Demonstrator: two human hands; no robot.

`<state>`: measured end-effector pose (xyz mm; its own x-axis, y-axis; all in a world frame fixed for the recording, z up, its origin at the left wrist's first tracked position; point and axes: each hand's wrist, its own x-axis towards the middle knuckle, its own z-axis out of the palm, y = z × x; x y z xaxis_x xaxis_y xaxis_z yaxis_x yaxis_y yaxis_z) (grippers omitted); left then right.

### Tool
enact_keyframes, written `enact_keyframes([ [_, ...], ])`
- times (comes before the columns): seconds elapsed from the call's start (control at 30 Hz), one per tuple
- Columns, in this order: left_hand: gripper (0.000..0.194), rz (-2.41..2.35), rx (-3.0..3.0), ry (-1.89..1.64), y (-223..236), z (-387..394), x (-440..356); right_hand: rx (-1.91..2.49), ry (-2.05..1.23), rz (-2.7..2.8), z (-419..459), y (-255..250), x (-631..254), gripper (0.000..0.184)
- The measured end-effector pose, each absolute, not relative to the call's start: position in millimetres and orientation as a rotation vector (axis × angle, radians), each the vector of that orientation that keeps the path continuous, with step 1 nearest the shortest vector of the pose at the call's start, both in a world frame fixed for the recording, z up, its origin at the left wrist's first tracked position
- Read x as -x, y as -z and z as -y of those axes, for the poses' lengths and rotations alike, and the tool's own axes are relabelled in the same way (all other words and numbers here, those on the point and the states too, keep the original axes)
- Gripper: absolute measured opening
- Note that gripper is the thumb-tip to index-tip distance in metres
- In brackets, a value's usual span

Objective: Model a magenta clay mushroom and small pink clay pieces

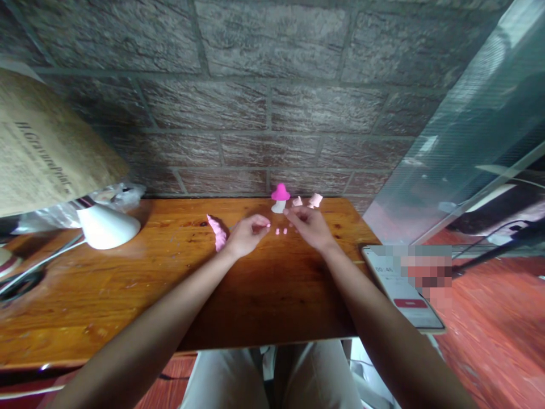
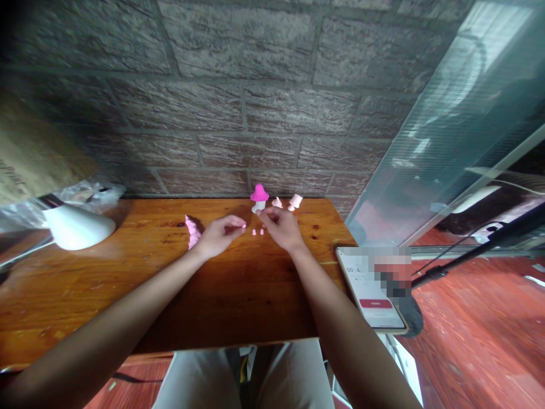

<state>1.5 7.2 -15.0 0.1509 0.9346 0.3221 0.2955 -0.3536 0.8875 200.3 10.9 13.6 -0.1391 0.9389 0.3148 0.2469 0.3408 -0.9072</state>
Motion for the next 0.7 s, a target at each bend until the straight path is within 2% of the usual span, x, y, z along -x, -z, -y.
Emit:
enact_keyframes([
  [0.7, 0.005, -1.36, -2.126, -0.972, 5.6, 2.3, -4.2, 1.142, -0.816, 1.705, -12.7, -8.7, -202.1, 0.05],
])
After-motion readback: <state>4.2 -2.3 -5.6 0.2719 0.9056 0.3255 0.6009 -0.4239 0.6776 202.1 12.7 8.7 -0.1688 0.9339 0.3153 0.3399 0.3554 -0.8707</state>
